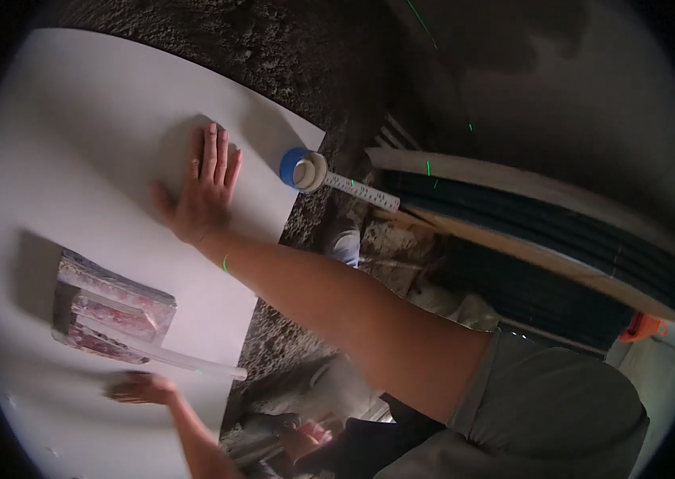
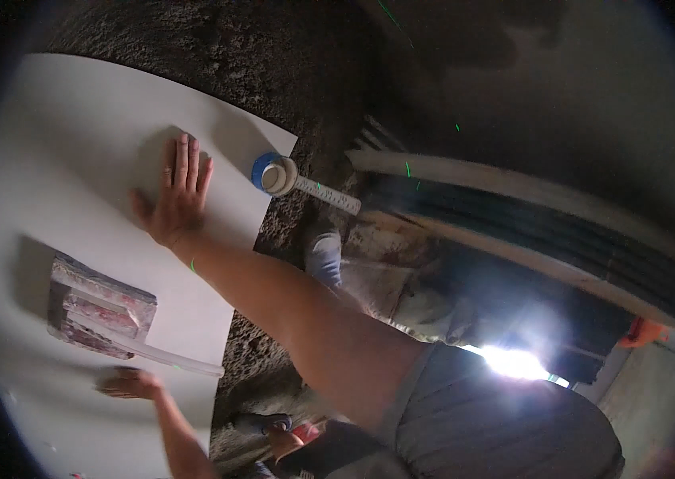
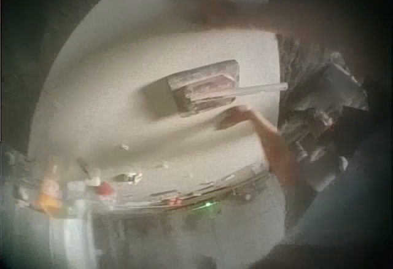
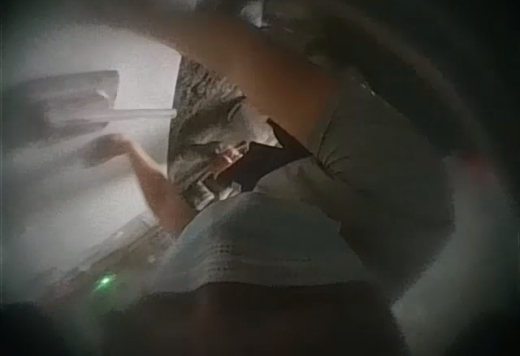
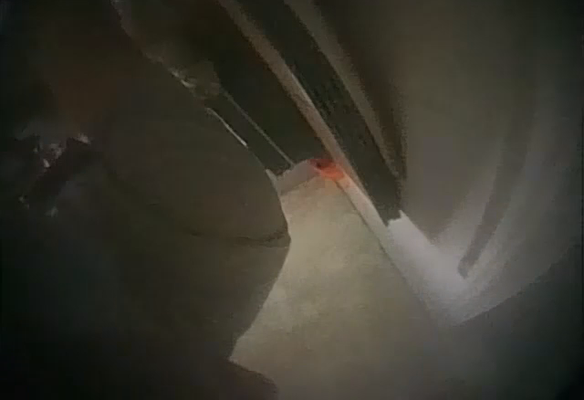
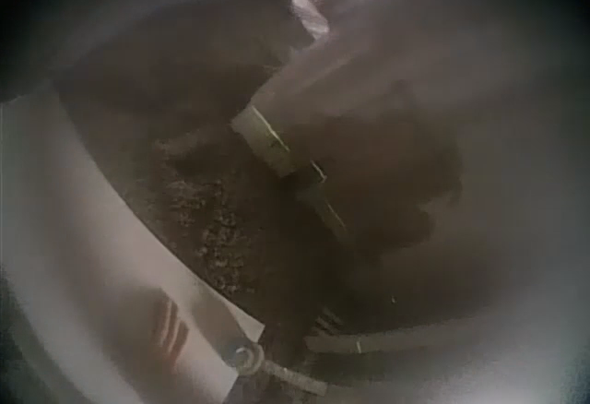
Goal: The person kneels on the floor and uses a rubber mallet to tap a large white floor tile into place. They repeatedly strike the tile surface to ensure it is level and properly seated on the adhesive.
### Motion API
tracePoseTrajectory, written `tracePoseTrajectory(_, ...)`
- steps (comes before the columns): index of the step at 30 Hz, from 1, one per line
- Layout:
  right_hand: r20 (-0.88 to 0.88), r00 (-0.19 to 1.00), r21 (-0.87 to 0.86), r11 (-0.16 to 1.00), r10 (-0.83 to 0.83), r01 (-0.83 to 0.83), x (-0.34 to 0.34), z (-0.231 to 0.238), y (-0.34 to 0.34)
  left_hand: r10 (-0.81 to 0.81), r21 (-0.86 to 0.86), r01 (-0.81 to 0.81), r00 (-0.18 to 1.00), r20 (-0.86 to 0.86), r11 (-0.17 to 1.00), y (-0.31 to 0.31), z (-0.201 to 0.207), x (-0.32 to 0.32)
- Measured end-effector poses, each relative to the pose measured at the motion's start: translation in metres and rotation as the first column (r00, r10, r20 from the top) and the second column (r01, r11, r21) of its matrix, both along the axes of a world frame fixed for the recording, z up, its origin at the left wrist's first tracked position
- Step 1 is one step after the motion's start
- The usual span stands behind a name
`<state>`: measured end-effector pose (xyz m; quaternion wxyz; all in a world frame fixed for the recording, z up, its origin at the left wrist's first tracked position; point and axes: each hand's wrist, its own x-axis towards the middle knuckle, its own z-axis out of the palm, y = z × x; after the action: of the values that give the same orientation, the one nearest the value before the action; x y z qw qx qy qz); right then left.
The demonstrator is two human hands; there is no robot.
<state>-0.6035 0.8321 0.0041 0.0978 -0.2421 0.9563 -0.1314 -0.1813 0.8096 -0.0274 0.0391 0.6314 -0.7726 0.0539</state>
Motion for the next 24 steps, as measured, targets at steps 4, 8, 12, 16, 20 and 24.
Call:
tracePoseTrajectory(4, -0.004, 0.999, -0.005, 0.999, 0.037, -0.037, 0.002, -0.006, 0.003, 0.328, 0.064, -0.329, 0.944, 0.028, 0.942, 0.104, -0.018, 0.015)
tracePoseTrajectory(8, 0.063, 0.997, -0.029, 0.998, 0.049, -0.048, 0.003, -0.001, 0.004, 0.411, 0.058, -0.413, 0.911, 0.041, 0.909, 0.09, -0.016, 0.011)
tracePoseTrajectory(12, 0.223, 0.964, -0.002, 0.989, 0.144, -0.148, -0.002, 0.007, 0.005, 0.421, 0.024, -0.422, 0.906, 0.042, 0.906, 0.084, -0.009, 0.006)
tracePoseTrajectory(16, 0.172, 0.882, -0.1, 0.899, 0.438, -0.427, -0.003, 0.012, 0.017, 0.457, -0.04, -0.457, 0.875, 0.161, 0.889, 0.088, -0.016, 0.004)
tracePoseTrajectory(20, 0.196, 0.625, -0.516, 0.621, 0.756, -0.59, -0.006, 0.027, 0.076, 0.473, -0.022, -0.474, 0.88, -0.044, 0.88, 0.084, -0.008, 0.001)
tracePoseTrajectory(24, 0.602, 0.238, -0.514, 0.598, 0.762, -0.615, -0.039, 0.062, 0.202, 0.584, 0.266, -0.524, 0.767, -0.266, 0.809, 0.086, 0.021, -0.009)
